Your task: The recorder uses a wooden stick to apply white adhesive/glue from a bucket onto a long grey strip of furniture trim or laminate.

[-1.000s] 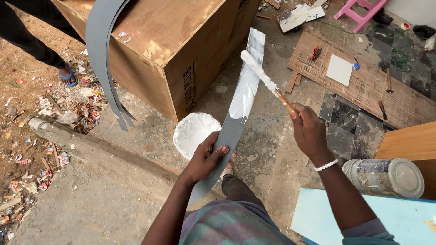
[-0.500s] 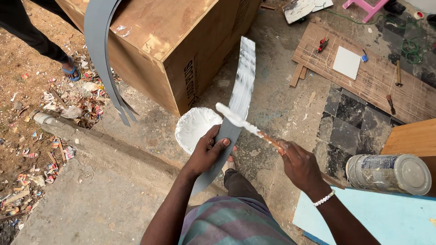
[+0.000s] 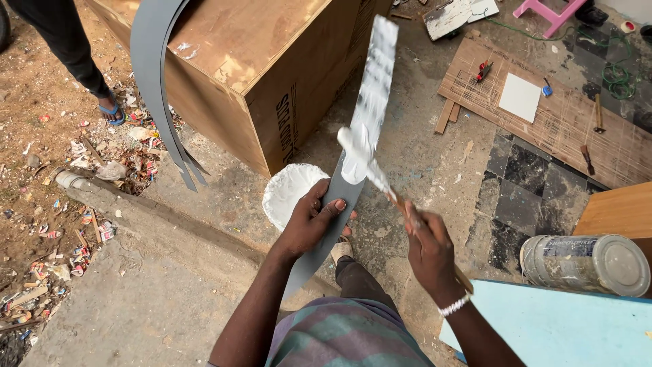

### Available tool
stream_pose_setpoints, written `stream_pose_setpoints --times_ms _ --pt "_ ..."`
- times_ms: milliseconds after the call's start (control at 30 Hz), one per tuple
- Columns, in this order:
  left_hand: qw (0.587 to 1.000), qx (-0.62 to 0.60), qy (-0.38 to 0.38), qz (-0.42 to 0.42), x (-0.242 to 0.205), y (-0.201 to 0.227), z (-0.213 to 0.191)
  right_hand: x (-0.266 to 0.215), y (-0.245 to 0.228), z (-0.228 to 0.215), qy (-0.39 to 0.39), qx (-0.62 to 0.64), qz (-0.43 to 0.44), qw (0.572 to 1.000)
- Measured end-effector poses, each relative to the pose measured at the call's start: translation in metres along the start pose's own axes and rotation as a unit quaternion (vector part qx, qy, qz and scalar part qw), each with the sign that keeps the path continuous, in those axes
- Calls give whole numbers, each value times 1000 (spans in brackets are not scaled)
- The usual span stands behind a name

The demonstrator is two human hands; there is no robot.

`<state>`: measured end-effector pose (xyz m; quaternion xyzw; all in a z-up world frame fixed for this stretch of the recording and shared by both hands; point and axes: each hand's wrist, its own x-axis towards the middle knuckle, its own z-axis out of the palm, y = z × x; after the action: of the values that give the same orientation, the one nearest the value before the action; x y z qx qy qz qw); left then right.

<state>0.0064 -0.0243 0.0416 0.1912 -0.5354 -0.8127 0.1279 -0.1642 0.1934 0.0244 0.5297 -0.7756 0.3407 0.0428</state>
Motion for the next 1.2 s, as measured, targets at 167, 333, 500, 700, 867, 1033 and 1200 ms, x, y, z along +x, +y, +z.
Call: stream_pose_setpoints --times_ms 167,333,500,700,867,1033,1200 --pt "999 -24 18 21 8 1 -3 -64 18 -14 -89 150 196 965" --pt "1000 -13 19 -9 10 -2 6 -15 -16 33 25 533 258 806" --pt "990 119 72 -20 9 -11 11 45 -71 71 97 557 264 781" --pt "991 108 61 -42 -19 -33 -3 56 -53 82 135 543 285 778" --pt "996 46 52 62 -27 -62 -12 40 -15 77 58 455 289 840" --pt "995 69 74 -9 -29 -45 -8 14 0 43 6 142 116 983" --pt "995 53 68 44 -21 -52 -9 -33 -15 16 -33 0 41 999"
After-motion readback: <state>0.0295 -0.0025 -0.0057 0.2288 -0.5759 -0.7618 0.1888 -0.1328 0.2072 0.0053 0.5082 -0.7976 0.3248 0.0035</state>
